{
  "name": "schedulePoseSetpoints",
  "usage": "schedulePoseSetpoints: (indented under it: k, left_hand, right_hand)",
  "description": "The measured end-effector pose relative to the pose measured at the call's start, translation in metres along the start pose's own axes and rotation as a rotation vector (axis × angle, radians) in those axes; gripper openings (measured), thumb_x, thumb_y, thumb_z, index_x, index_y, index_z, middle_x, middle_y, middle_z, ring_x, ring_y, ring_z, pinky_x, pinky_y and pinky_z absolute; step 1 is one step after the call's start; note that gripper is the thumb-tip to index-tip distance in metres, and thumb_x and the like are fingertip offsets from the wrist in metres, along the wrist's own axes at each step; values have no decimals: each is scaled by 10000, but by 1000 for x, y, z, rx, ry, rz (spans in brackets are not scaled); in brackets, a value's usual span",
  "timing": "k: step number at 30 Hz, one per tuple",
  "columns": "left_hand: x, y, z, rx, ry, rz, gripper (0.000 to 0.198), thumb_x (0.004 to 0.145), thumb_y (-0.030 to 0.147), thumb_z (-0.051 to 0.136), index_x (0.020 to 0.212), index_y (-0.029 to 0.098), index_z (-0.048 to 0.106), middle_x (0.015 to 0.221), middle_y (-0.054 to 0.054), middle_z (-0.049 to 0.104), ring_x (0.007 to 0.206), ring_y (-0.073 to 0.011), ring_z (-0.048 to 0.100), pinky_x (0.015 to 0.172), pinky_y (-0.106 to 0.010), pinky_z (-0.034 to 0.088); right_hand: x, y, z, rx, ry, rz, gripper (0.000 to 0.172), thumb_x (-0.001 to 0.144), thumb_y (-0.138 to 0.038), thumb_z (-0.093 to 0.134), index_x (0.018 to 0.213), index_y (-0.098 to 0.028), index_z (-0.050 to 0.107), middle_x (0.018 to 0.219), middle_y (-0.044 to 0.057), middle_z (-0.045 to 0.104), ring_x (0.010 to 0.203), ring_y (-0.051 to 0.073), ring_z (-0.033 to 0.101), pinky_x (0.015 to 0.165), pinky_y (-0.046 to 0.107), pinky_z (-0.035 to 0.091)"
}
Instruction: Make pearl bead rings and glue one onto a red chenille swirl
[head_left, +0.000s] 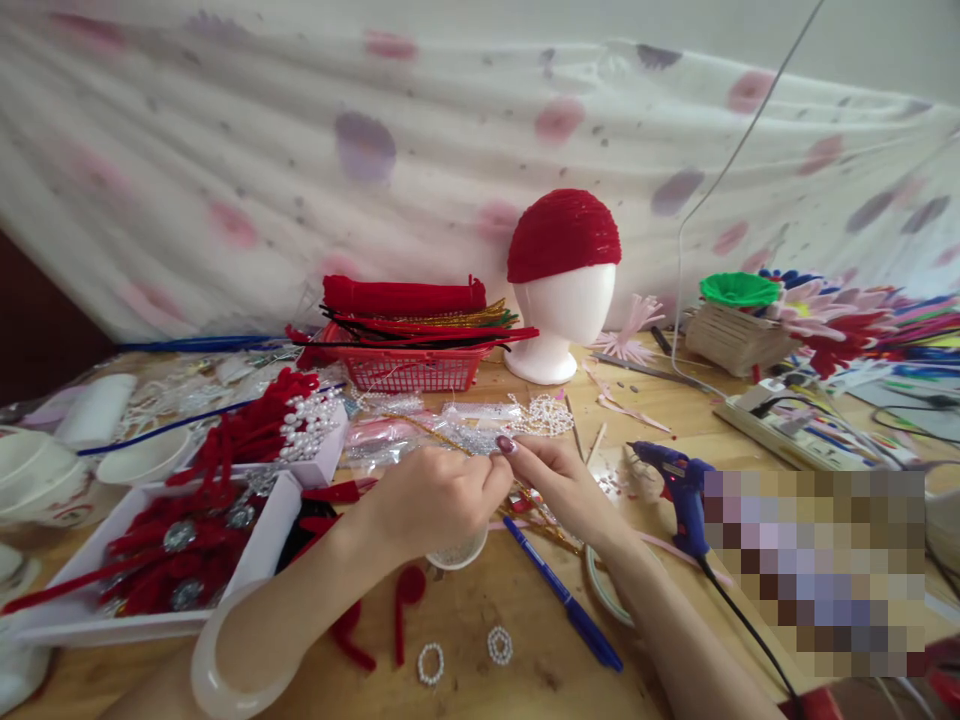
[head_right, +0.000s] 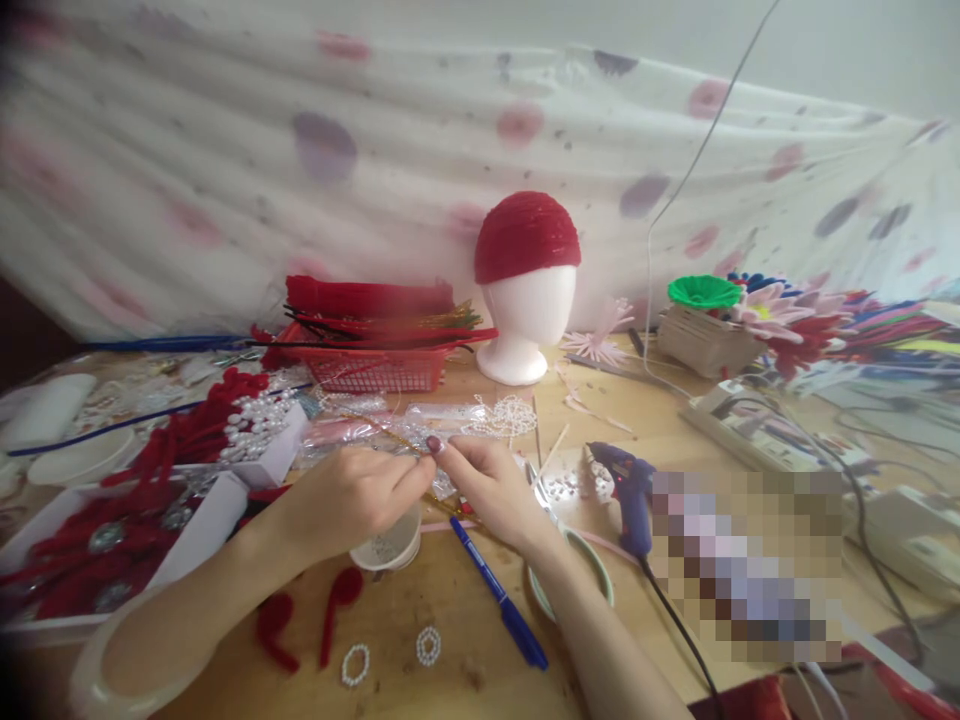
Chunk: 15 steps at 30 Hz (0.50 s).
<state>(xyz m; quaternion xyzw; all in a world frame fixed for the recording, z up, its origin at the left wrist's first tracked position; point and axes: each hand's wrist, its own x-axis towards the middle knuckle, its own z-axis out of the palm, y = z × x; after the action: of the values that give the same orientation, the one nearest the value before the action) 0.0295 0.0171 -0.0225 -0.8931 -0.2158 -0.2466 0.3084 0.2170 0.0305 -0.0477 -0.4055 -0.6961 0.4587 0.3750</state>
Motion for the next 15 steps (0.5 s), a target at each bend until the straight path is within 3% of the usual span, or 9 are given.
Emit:
schedulePoseSetpoints:
  k: [4,9,11,15]
  left_hand:
    - [-1,-2,2,-46,-9,-6,270,898,22,366,867,108,620,551,12,607,438,-162,587,382,-286,387]
    - [0,-6,0,-175,-2,-88,317,933,66,349,763,148,604,568,20,610,483,-127,591,453,-250,426]
    - [1,-8,-5,-338,1,-201,309,937,95,370,752,150,611,573,33,593,495,-102,562,488,-225,429]
    - [7,-11,-14,-990,-98,-606,221,893,161,471,735,152,625,549,69,470,483,-76,434,449,-195,345]
  right_hand:
    - [1,2,0,29,2,-33,418,956,-470,483,644,-207,398,637,-41,328,608,122,309,567,265,258]
    - [-1,0,0,85,-9,-151,355,986,-415,473,700,-209,430,689,-33,371,646,131,350,605,270,290]
    - [-3,-2,0,59,-16,-262,325,1007,-393,451,738,-210,453,723,-26,399,676,137,377,630,273,310]
    - [-5,-3,0,-32,19,-472,256,1023,-345,441,820,-214,524,779,-13,452,718,142,421,668,281,333]
